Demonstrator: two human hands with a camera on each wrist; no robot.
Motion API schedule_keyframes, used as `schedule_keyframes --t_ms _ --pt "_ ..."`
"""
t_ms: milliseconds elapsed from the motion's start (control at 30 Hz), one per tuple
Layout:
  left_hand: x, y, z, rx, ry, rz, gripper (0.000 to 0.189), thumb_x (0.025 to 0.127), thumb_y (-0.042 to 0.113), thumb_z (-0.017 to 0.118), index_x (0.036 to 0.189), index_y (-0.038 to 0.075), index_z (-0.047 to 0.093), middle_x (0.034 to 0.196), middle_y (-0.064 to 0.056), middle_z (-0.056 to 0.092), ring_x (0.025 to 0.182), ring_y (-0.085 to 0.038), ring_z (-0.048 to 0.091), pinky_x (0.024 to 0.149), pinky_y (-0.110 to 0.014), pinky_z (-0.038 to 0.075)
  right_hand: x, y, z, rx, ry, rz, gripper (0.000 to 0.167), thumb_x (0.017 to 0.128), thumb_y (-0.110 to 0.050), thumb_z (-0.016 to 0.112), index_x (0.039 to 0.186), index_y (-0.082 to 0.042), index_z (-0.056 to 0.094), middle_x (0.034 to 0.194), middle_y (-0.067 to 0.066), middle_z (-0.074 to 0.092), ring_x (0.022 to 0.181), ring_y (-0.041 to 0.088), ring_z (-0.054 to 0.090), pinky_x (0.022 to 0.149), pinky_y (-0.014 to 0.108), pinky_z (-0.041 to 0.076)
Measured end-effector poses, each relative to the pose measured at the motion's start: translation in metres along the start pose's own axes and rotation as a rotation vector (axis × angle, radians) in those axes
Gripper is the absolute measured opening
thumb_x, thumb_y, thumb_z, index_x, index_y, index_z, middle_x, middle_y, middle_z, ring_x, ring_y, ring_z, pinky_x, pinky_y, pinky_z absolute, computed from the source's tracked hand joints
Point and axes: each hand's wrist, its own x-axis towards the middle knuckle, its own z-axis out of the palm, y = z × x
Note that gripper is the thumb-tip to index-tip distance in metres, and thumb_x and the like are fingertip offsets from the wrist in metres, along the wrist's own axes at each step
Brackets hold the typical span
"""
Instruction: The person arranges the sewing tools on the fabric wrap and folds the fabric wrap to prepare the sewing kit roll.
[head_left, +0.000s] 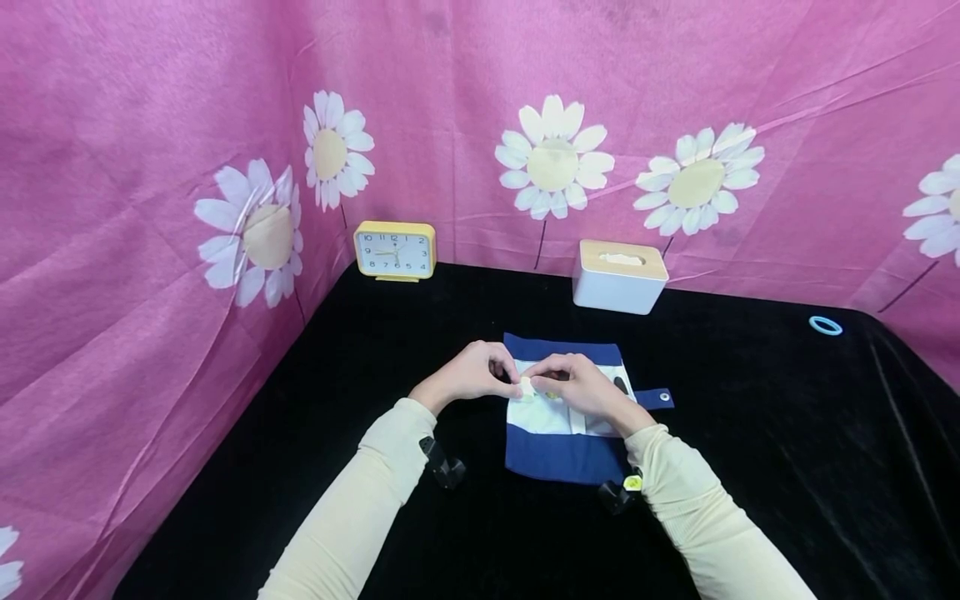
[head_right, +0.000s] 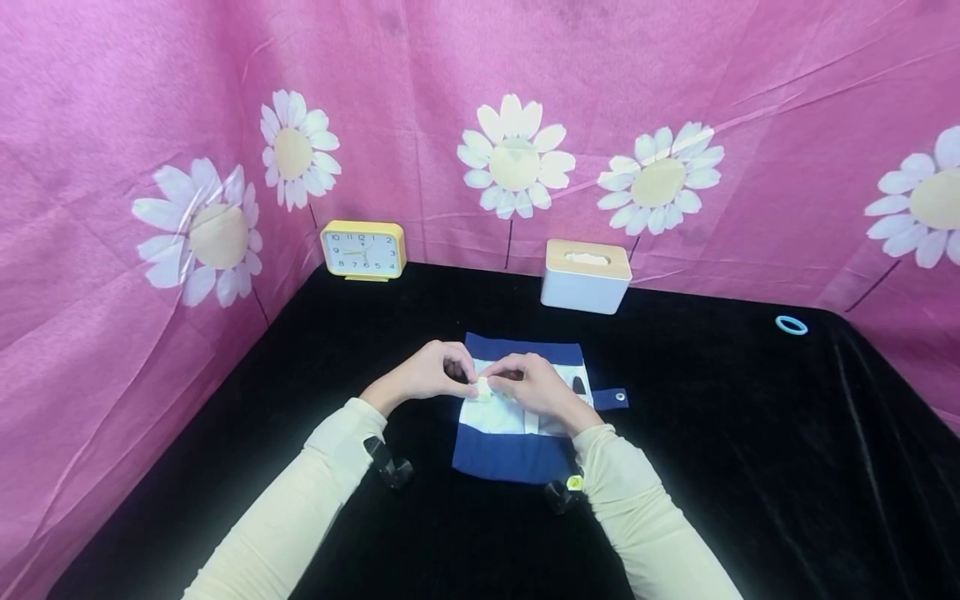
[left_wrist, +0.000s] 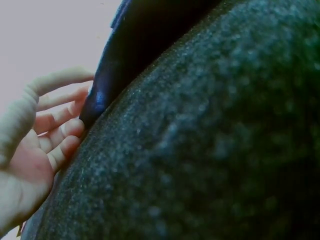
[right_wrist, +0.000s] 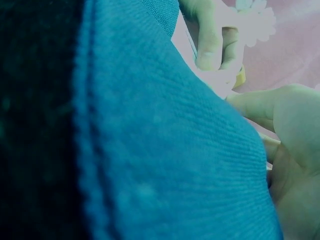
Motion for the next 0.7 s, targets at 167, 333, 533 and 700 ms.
schedule_keyframes --t_ms 167,333,533,700 --pt "-0.0006 0.0014 -0.0007 -0.005 -0.009 -0.006 0.013 0.078 0.015 0.086 0.084 0.009 0.077 0.094 -0.002 0.069 0.084 -0.007 0.054 0.077 -0.020 0.047 -0.0011 -0.0002 0.0002 -0.002 0.013 0.012 0.017 0.096 -0.015 0.068 0.109 -0.010 0.077 0.102 0.007 0.074 0.088 0.011 0.058 0.077 0.023 0.048" --pt "-0.0013 0.0026 -0.0012 -0.008 -0.015 -0.007 0.013 0.078 0.015 0.086 0.084 0.009 0.077 0.094 -0.002 0.069 0.084 -0.008 0.055 0.078 -0.020 0.047 -0.0010 0.0021 0.0011 0.004 0.019 0.005 0.017 0.097 -0.015 0.067 0.110 -0.009 0.077 0.102 0.008 0.074 0.088 0.012 0.058 0.076 0.022 0.048" --pt "-0.0016 0.0027 -0.0017 -0.009 -0.010 -0.004 0.013 0.079 0.014 0.086 0.085 0.008 0.076 0.095 -0.003 0.069 0.083 -0.007 0.056 0.078 -0.021 0.049 -0.0024 0.0003 0.0000 0.041 0.024 0.014 0.021 0.097 -0.016 0.067 0.114 -0.006 0.076 0.109 0.012 0.075 0.086 0.012 0.060 0.074 0.023 0.050" --pt "-0.0014 0.0026 -0.0023 -0.034 -0.006 -0.004 0.011 0.080 0.013 0.084 0.085 0.007 0.077 0.096 -0.004 0.069 0.082 -0.007 0.057 0.076 -0.021 0.050 -0.0043 -0.0040 -0.0044 0.048 0.068 0.021 0.024 0.096 -0.017 0.069 0.117 -0.007 0.075 0.109 0.012 0.076 0.081 0.011 0.061 0.070 0.023 0.051"
